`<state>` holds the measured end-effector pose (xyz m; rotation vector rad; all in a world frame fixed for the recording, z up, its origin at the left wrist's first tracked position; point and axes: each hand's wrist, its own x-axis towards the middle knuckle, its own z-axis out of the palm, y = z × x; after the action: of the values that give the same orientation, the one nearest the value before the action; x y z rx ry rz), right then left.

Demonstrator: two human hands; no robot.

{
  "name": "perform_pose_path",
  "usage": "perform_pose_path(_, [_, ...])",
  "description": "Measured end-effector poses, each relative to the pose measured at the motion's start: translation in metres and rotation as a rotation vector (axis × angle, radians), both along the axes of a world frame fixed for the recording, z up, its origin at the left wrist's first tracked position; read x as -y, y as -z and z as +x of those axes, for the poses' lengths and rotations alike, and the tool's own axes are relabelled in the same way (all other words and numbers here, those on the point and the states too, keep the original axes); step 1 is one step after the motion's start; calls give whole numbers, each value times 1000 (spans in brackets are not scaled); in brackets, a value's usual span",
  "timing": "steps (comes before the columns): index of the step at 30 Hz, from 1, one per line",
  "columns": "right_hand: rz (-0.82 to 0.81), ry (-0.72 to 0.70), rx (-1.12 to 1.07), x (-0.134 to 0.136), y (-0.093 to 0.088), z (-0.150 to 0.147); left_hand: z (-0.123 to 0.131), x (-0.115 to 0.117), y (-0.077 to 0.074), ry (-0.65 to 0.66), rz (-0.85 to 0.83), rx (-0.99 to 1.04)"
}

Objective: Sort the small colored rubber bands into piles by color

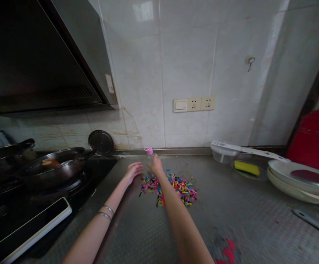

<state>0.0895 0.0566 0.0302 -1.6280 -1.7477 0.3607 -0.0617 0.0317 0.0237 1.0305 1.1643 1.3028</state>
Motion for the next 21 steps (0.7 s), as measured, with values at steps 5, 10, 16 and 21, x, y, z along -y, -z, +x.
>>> perform_pose_path(5, [15, 96, 32, -3, -9, 29, 1, 6, -4, 9, 4, 4])
perform_pose_path(10, [-28, 193, 66, -6, -14, 70, 3, 10, -6, 8, 4, 2])
perform_pose_path(16, [-52, 179, 64, -8, -8, 83, 3, 12, -6, 12, 16, 6])
perform_pose_path(21, [-49, 140, 72, -8, -1, 70, 2, 9, -4, 4, 2, 9])
